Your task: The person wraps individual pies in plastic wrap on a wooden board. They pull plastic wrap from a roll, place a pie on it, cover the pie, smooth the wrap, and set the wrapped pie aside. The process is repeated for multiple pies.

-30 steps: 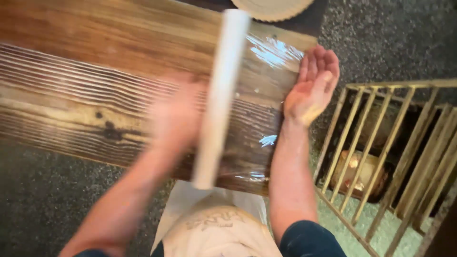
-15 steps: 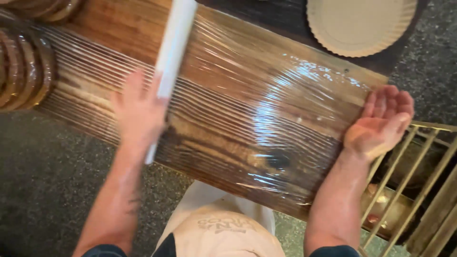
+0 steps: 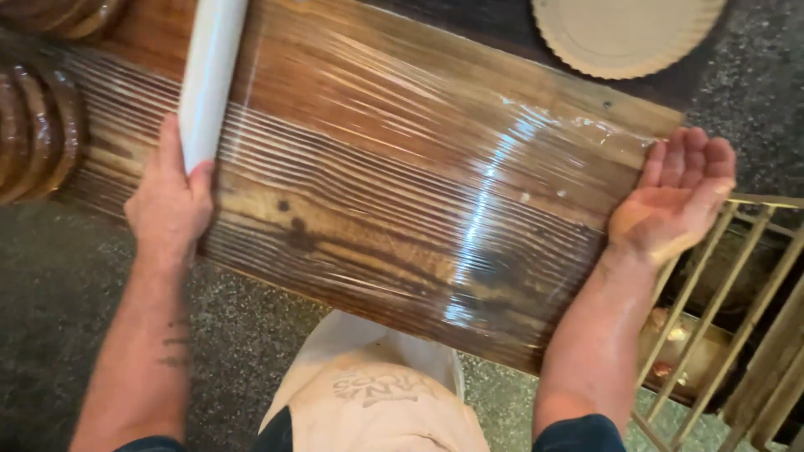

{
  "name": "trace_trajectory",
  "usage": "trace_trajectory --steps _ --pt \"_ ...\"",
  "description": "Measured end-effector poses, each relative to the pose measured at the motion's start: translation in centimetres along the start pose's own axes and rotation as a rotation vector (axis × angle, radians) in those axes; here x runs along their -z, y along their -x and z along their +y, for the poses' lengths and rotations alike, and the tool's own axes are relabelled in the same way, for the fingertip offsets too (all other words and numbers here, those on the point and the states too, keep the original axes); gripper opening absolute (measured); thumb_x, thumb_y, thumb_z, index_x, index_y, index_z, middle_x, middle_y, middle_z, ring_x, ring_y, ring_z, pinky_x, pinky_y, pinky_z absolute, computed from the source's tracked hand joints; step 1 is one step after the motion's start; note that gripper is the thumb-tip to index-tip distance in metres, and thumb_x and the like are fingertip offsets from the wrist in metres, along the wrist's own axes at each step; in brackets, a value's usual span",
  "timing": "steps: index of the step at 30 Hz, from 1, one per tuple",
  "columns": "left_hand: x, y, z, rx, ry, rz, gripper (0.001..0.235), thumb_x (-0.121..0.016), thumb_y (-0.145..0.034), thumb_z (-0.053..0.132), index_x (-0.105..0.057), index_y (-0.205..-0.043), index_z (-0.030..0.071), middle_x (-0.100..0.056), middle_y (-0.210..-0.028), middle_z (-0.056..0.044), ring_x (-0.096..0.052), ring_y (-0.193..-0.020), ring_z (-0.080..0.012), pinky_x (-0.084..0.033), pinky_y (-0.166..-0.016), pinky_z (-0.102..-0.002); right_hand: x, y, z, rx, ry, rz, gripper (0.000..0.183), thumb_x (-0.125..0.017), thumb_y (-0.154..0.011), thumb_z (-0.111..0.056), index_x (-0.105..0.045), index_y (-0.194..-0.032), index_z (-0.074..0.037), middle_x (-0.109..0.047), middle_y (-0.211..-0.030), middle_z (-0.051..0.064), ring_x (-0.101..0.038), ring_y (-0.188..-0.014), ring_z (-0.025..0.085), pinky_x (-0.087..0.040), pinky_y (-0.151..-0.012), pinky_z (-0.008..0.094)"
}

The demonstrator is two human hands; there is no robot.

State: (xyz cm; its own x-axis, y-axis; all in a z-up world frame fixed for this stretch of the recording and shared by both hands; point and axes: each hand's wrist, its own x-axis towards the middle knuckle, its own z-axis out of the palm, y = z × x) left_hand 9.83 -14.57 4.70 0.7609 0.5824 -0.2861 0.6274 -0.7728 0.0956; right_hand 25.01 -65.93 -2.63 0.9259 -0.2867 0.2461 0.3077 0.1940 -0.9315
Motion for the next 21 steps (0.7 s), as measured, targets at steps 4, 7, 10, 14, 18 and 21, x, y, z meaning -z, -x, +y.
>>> trace_trajectory --steps 4,7,10,14,18,21 --pt "-1.0 -0.5 -1.1 -0.064 -0.078 0.067 0.065 -0.046 -0.109 0.038 -0.024 -0.167 0.015 -0.061 -0.128 -0.029 -0.062 -0.107 -0.049 -0.051 -0.077 -0.068 2.5 -0.5 1.2 -0.123 -0.279 0.003 0.056 -0.06 -0.1 -0.056 -0.056 -0.137 -0.013 -0.057 -0.143 0.015 -0.051 -0.141 0.033 -0.038 -0.127 0.052" --pt "0.4 0.2 0.0 -0.067 -0.015 0.035 0.062 -0.044 -0.109 0.032 -0.024 -0.165 0.015 -0.063 -0.126 -0.03 -0.063 -0.105 -0.0523 -0.049 -0.079 -0.07 5.4 -0.7 2.4 -0.196 -0.53 -0.062 0.069 -0.066 -0.098 -0.057 -0.048 -0.143 -0.008 -0.046 -0.153 0.016 -0.041 -0.151 0.032 -0.03 -0.136 0.048" --pt "0.4 0.0 -0.5 -0.107 0.061 0.044 0.065 -0.045 -0.104 0.03 -0.023 -0.164 0.015 -0.056 -0.136 -0.035 -0.056 -0.115 -0.0586 -0.041 -0.086 -0.072 5.0 -1.0 1.7 -0.383 -0.822 0.34 0.079 -0.072 -0.077 -0.043 -0.056 -0.138 0.004 -0.059 -0.147 0.026 -0.053 -0.148 0.04 -0.042 -0.134 0.052" --pt "0.5 0.0 -0.5 -0.123 0.11 0.068 0.052 -0.047 -0.102 0.028 -0.036 -0.151 0.016 -0.062 -0.124 -0.03 -0.059 -0.107 -0.0551 -0.045 -0.079 -0.072 6.4 -0.8 2.6 -0.395 -1.182 0.431 0.087 -0.06 -0.083 -0.036 -0.039 -0.153 0.011 -0.042 -0.16 0.029 -0.034 -0.158 0.044 -0.03 -0.135 0.055" --pt "1.0 0.3 -0.2 -0.12 0.109 0.03 0.052 -0.047 -0.105 0.028 -0.033 -0.153 0.014 -0.059 -0.128 -0.029 -0.059 -0.11 -0.0511 -0.049 -0.079 -0.07 8.1 -0.1 4.1 -0.446 -1.024 0.383 0.075 -0.058 -0.085 -0.044 -0.056 -0.136 0.011 -0.059 -0.145 0.03 -0.05 -0.147 0.043 -0.038 -0.133 0.053" --pt "0.5 -1.2 -1.3 -0.186 0.217 0.026 0.05 -0.049 -0.102 0.026 -0.039 -0.147 0.009 -0.061 -0.125 -0.029 -0.061 -0.106 -0.05 -0.05 -0.079 -0.067 14.2 -0.8 6.7 -0.495 -0.885 0.43 0.078 -0.048 -0.093 -0.046 -0.04 -0.142 0.014 -0.045 -0.147 0.038 -0.042 -0.143 0.052 -0.03 -0.124 0.062"
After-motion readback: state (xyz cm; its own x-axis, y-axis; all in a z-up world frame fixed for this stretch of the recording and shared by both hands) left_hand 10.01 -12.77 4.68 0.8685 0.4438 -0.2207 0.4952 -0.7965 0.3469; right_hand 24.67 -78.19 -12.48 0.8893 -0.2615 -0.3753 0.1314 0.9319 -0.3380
